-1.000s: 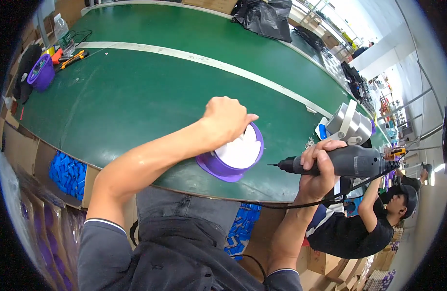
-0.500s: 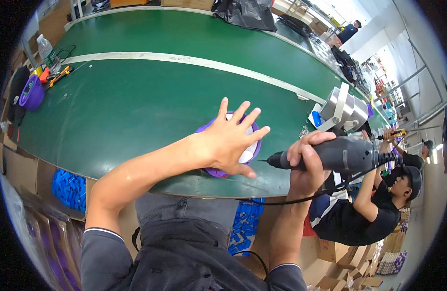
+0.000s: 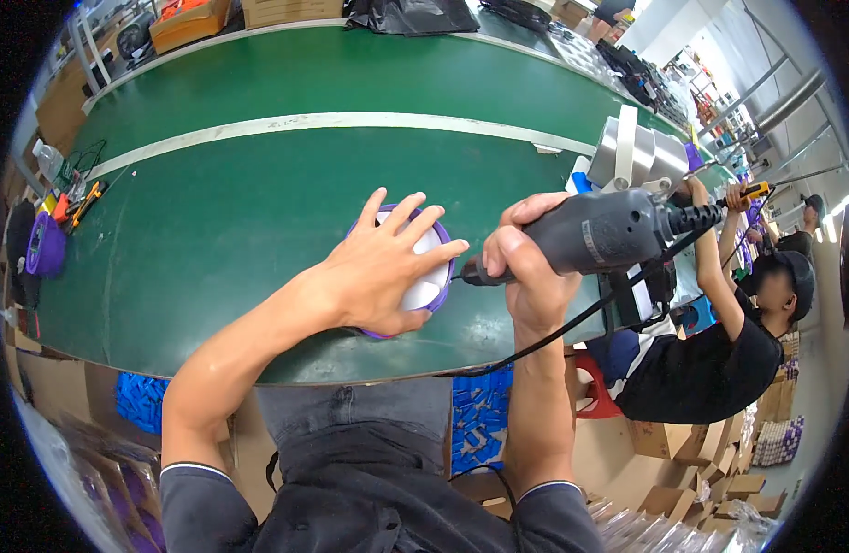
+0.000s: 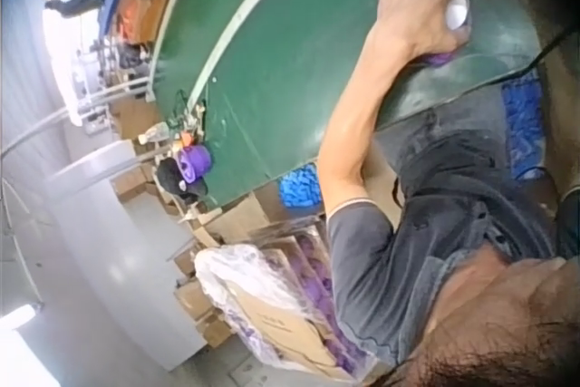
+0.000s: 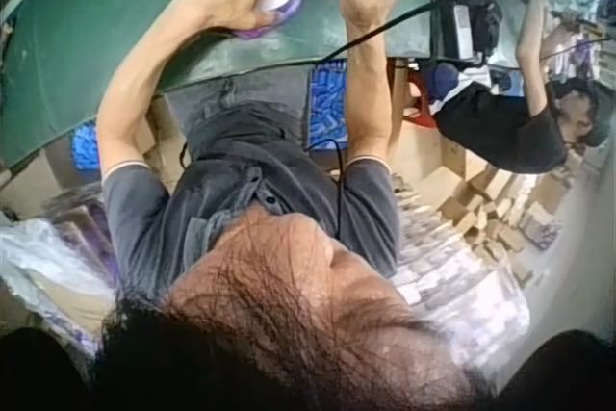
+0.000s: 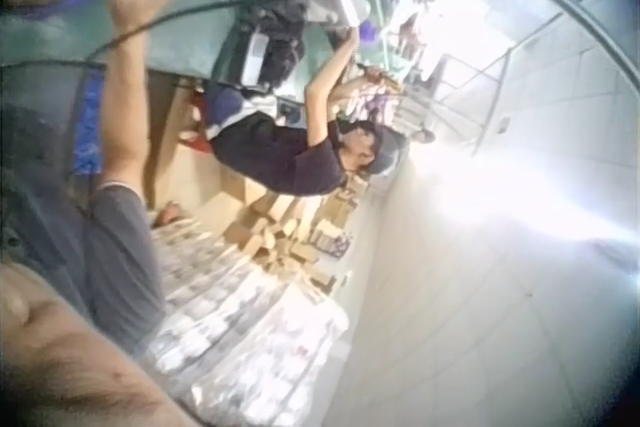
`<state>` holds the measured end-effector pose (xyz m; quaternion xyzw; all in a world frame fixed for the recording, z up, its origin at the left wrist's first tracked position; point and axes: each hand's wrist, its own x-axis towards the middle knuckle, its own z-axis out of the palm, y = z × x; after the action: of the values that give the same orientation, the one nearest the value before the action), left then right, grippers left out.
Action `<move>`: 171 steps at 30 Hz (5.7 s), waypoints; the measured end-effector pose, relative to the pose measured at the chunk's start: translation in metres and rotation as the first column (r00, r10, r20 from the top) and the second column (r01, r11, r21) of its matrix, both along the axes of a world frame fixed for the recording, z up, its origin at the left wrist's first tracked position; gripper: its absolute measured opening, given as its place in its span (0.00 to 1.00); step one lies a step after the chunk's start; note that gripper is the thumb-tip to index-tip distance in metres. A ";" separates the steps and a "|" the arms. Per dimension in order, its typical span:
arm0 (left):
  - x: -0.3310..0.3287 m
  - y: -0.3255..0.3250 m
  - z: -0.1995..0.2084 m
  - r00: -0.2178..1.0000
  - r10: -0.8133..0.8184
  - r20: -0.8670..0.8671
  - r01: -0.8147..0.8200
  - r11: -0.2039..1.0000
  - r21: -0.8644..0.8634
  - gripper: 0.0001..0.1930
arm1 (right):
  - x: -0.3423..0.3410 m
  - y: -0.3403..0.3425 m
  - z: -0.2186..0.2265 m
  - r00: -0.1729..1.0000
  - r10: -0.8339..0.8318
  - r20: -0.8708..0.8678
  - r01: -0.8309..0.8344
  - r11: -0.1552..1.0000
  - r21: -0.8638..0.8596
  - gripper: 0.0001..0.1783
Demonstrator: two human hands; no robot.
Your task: The person assembles a purple plastic housing by securing a circuit board and a white fan component into it with screws, using an electric screwdriver.
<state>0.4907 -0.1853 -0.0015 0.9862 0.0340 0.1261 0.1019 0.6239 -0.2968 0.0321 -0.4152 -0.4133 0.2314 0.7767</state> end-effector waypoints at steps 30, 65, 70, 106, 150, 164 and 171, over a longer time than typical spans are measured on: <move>-0.001 0.001 -0.001 0.999 0.005 0.033 -0.005 1.000 0.013 0.40 | -0.001 0.004 0.001 0.999 -0.051 0.009 0.052 0.993 -0.101 0.10; 0.005 0.001 0.005 0.994 -0.010 0.110 0.014 0.999 -0.030 0.35 | 0.014 0.006 0.003 0.993 0.062 0.105 -0.051 0.993 -0.107 0.12; 0.003 0.004 0.004 0.996 -0.009 0.087 0.017 0.995 -0.096 0.38 | 0.009 0.008 0.008 0.997 0.014 0.081 -0.013 1.000 -0.012 0.13; -0.027 0.005 0.024 0.905 -0.030 0.425 0.027 1.000 0.013 0.38 | 0.034 -0.033 -0.025 0.962 0.271 0.021 -0.210 0.789 -0.577 0.28; -0.015 0.009 0.011 0.963 0.136 0.233 -0.103 0.983 -0.152 0.37 | 0.021 -0.007 -0.060 0.142 0.028 0.989 0.395 0.915 -0.082 0.07; 0.001 0.007 0.012 0.984 0.162 0.076 -0.155 0.984 -0.087 0.37 | 0.031 -0.001 -0.093 0.347 -0.054 0.936 0.432 0.895 -0.109 0.05; 0.005 0.005 0.012 0.985 0.166 -0.045 -0.165 0.986 0.020 0.37 | 0.038 0.006 -0.086 0.644 -0.300 0.704 0.461 0.886 -0.044 0.05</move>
<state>0.4956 -0.1799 0.0105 0.9834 0.1172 0.1112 0.0821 0.6623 -0.2905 -0.0542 -0.6312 -0.5423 -0.0622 0.5510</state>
